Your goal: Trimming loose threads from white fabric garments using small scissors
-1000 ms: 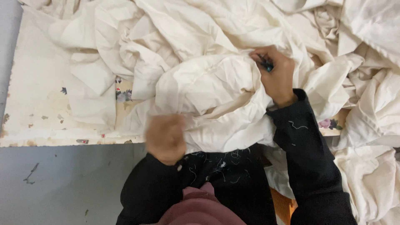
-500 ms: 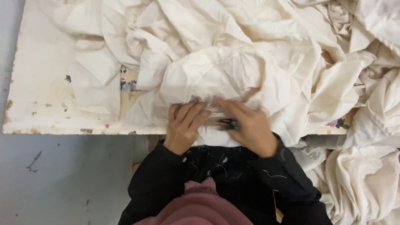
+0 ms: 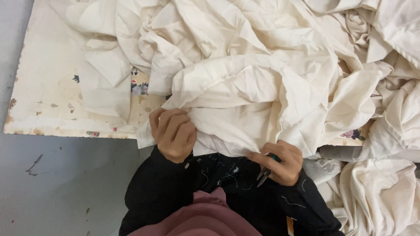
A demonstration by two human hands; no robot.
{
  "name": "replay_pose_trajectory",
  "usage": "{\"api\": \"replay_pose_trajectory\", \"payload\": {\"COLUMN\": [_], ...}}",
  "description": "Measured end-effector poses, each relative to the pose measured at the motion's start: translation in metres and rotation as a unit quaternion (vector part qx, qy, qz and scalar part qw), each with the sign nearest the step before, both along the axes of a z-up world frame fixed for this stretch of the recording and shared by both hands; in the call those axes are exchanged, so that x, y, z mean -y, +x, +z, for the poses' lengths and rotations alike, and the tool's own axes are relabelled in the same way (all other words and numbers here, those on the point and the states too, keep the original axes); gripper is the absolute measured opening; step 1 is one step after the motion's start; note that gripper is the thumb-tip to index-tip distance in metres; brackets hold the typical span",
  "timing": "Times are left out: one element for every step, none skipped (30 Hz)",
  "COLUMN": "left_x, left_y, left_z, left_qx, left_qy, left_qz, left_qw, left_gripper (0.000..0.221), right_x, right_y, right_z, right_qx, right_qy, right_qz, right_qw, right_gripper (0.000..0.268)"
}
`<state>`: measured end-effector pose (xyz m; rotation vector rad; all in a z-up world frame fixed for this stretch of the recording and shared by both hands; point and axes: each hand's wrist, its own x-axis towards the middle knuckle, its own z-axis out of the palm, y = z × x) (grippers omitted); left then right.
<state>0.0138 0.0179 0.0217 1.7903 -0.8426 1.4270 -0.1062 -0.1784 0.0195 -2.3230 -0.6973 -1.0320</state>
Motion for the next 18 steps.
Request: {"api": "replay_pose_trajectory", "payload": {"left_x": [0.004, -0.005, -0.014, -0.022, -0.027, -0.033, -0.039, -0.037, -0.035, -0.033, -0.022, -0.012, -0.002, 0.012, 0.026, 0.04, 0.052, 0.063], "left_y": [0.0, 0.004, 0.008, 0.012, 0.014, 0.015, 0.017, 0.009, 0.001, -0.003, -0.014, -0.028, -0.043, -0.053, -0.063, -0.074, -0.069, -0.068], "left_z": [0.0, -0.019, -0.038, -0.058, -0.036, -0.014, 0.007, 0.018, 0.028, 0.039, 0.033, 0.026, 0.018, 0.027, 0.036, 0.044, 0.041, 0.036], "left_qx": [0.026, 0.027, 0.014, 0.002, 0.002, -0.085, -0.171, -0.173, -0.201, -0.224, -0.221, -0.246, -0.271, -0.27, -0.281, -0.293, -0.293, -0.28], "left_qy": [-0.031, -0.031, -0.006, 0.021, 0.022, 0.054, 0.087, 0.088, 0.061, 0.032, 0.033, -0.015, -0.063, -0.064, -0.018, 0.029, 0.028, 0.04], "left_qz": [0.016, 0.016, 0.022, 0.027, 0.025, 0.066, 0.108, 0.107, 0.083, 0.059, 0.058, 0.036, 0.014, 0.014, -0.044, -0.102, -0.103, -0.094], "left_qw": [0.999, 0.999, 1.0, 0.999, 0.999, 0.993, 0.975, 0.975, 0.974, 0.972, 0.973, 0.968, 0.961, 0.961, 0.958, 0.95, 0.95, 0.955], "left_gripper": [0.037, 0.037, 0.033, 0.03, 0.03, 0.026, 0.021, 0.021, 0.02, 0.035, 0.035, 0.025, 0.017, 0.017, 0.015, 0.022, 0.022, 0.03], "right_x": [0.0, -0.005, -0.009, -0.013, -0.014, -0.015, -0.017, -0.007, 0.002, 0.012, 0.011, 0.009, 0.008, 0.008, 0.008, 0.009, 0.012, 0.014], "right_y": [-0.001, -0.001, -0.001, -0.002, -0.003, -0.004, -0.006, -0.007, -0.009, -0.007, -0.003, -0.003, -0.004, -0.002, 0.0, 0.002, 0.004, 0.003], "right_z": [-0.004, -0.013, -0.022, -0.032, -0.021, -0.011, -0.001, -0.005, -0.008, -0.012, -0.01, -0.007, -0.004, -0.002, 0.001, 0.003, 0.001, -0.001], "right_qx": [0.009, 0.009, -0.017, -0.043, -0.043, -0.069, -0.095, -0.096, -0.083, -0.065, -0.062, -0.05, -0.038, -0.037, -0.016, 0.004, 0.003, 0.011], "right_qy": [0.001, 0.001, 0.021, 0.042, 0.043, 0.083, 0.124, 0.125, 0.184, 0.241, 0.241, 0.252, 0.262, 0.261, 0.274, 0.286, 0.285, 0.285], "right_qz": [0.002, 0.002, 0.029, 0.054, 0.052, 0.059, 0.066, 0.066, 0.026, -0.014, -0.014, -0.046, -0.078, -0.077, -0.122, -0.166, -0.166, -0.151], "right_qw": [1.0, 1.0, 0.999, 0.997, 0.997, 0.992, 0.985, 0.985, 0.979, 0.968, 0.968, 0.965, 0.961, 0.962, 0.954, 0.944, 0.944, 0.946], "right_gripper": [0.02, 0.02, 0.018, 0.016, 0.016, 0.015, 0.016, 0.016, 0.008, 0.012, 0.012, 0.008, 0.005, 0.005, 0.001, 0.006, 0.006, 0.006]}}
